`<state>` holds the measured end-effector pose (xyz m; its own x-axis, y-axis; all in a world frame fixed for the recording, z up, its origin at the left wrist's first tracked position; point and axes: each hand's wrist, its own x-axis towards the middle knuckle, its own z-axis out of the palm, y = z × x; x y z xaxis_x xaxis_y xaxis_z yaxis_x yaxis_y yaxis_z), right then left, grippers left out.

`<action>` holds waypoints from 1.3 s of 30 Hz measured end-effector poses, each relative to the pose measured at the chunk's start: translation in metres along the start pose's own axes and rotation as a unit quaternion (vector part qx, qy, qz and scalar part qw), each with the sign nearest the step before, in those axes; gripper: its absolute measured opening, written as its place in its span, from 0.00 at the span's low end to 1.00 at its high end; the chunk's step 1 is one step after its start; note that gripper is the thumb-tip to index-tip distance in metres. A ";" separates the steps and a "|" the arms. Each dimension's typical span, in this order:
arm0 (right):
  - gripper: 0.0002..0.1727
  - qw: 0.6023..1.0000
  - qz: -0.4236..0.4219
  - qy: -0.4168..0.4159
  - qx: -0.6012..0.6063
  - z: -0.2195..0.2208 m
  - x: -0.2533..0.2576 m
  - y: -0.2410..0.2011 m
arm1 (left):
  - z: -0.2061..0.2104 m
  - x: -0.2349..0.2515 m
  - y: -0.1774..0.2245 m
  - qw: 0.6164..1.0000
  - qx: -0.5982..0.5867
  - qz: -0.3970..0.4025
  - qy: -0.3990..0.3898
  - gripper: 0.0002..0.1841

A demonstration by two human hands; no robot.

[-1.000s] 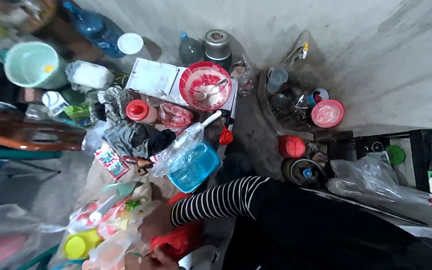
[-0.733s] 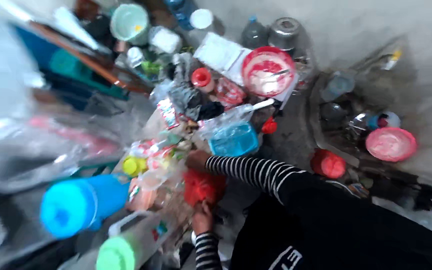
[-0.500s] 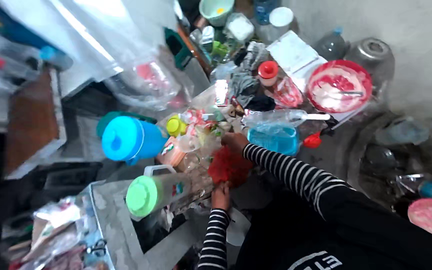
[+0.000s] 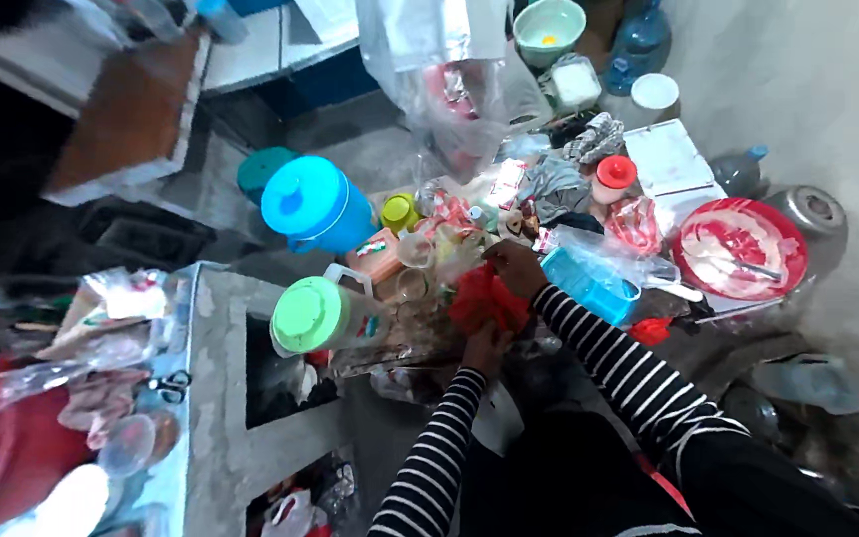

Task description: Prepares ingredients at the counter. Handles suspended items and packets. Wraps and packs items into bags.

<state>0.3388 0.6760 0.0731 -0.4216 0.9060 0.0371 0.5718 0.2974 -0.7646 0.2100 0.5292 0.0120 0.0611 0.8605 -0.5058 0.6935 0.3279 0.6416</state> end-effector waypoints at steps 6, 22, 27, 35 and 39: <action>0.18 0.998 0.052 0.032 0.018 0.009 -0.042 0.030 | -0.020 -0.032 -0.037 0.977 -0.067 -0.008 0.200 0.24; 0.25 0.891 0.072 -0.298 0.335 0.091 -0.131 -0.067 | -0.100 -0.210 -0.082 0.628 -0.275 0.277 0.673 0.16; 0.25 0.926 0.042 -0.248 0.280 0.098 -0.117 -0.092 | -0.063 -0.248 -0.134 0.628 -0.326 0.057 0.705 0.14; 0.25 0.942 0.216 -0.062 0.248 0.098 -0.214 -0.066 | -0.020 -0.258 -0.153 0.821 -0.376 -0.108 0.416 0.15; 0.29 0.944 0.313 -0.036 0.097 0.074 -0.300 -0.032 | -0.027 -0.228 -0.151 0.931 -0.300 0.026 0.207 0.14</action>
<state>0.3954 0.3726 0.0388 -0.0947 0.8605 -0.5005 0.5875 -0.3575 -0.7259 0.0724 0.2942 0.0459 -0.2851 0.9171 -0.2787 0.1633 0.3329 0.9287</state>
